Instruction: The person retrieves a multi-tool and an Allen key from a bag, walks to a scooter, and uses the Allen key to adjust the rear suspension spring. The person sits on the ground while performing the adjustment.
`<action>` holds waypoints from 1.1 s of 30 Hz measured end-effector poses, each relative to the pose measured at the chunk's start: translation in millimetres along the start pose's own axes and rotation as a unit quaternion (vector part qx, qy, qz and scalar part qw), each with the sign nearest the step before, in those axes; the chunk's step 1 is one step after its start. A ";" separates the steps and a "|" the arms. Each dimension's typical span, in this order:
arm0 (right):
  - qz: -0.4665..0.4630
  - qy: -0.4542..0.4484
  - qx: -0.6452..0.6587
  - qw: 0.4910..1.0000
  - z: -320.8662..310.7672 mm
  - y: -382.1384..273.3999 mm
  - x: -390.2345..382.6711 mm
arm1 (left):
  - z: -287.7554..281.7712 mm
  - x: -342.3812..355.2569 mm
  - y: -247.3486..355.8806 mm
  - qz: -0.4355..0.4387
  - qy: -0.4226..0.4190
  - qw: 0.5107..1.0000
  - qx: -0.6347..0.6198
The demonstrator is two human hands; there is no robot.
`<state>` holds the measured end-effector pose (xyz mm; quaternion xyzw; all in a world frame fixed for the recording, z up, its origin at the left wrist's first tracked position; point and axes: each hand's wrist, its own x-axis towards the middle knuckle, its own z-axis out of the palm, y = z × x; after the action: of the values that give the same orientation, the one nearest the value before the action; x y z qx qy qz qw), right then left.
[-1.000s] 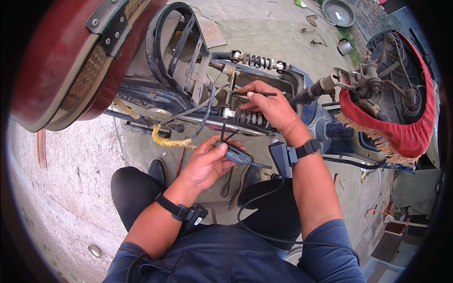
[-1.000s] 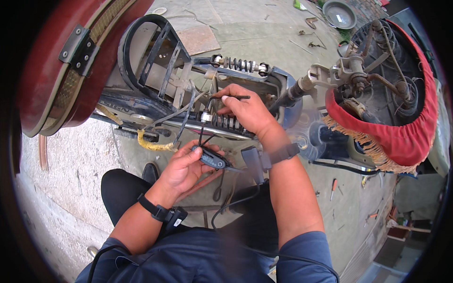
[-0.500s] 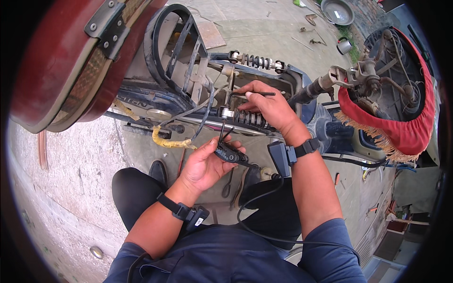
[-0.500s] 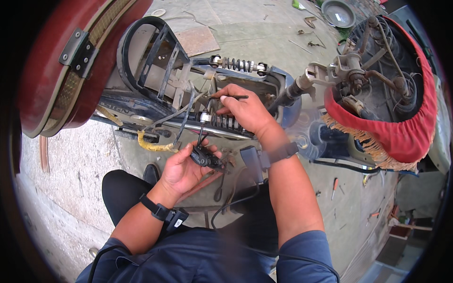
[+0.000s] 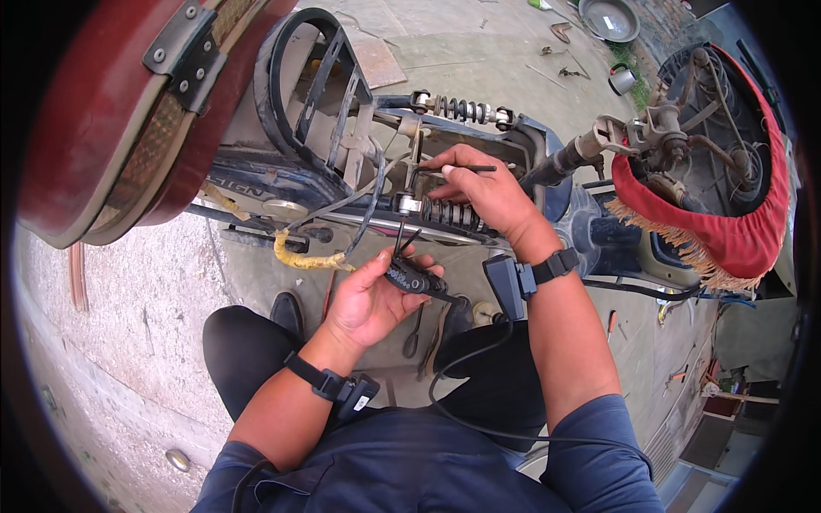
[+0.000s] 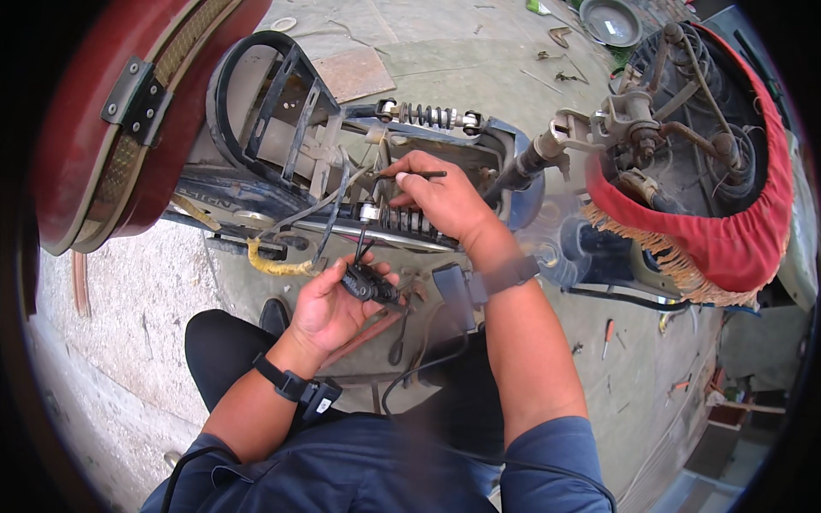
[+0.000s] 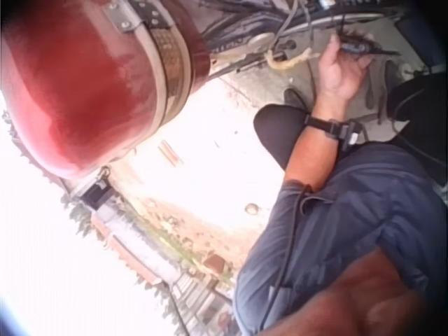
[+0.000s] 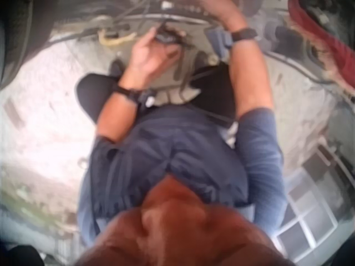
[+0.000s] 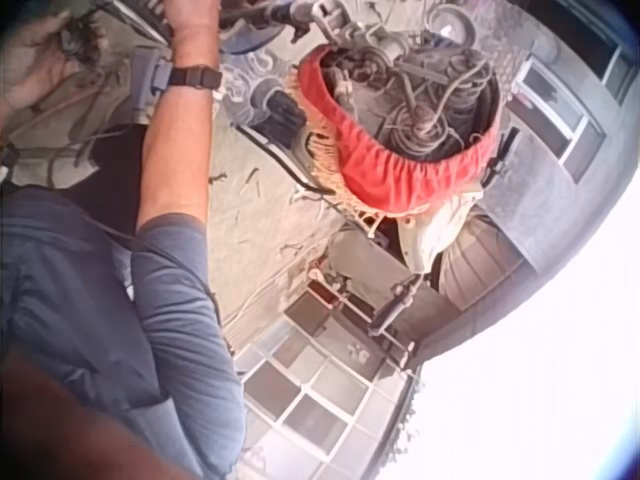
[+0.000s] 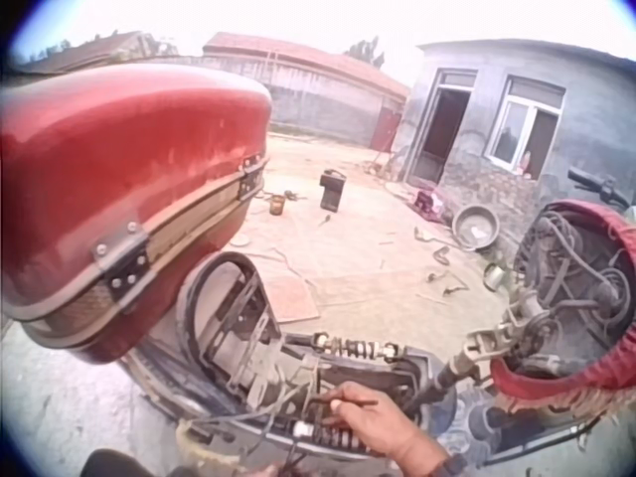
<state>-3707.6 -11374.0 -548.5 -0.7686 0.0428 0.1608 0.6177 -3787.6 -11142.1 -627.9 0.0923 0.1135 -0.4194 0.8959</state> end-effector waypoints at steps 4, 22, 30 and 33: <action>0.002 0.003 -0.005 1.000 0.7 -1.9 -1.3 | -0.1 2.0 -1.8 0.004 -0.016 1.000 -0.008; -0.001 0.021 0.012 1.000 3.4 -1.8 -1.6 | 1.5 -0.4 9.5 -0.042 0.006 0.996 -0.080; 0.001 0.023 0.016 1.000 3.8 -2.5 -1.6 | 15.7 0.0 4.4 0.033 0.079 0.988 0.125; 0.007 0.024 0.019 0.999 4.5 -3.2 -1.8 | 9.2 8.7 -10.0 0.088 0.129 0.926 0.345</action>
<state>-3709.3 -11369.2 -545.8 -0.7598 0.0662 0.1454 0.6302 -3788.7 -11157.1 -622.3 0.4584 0.0683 -0.3364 0.8198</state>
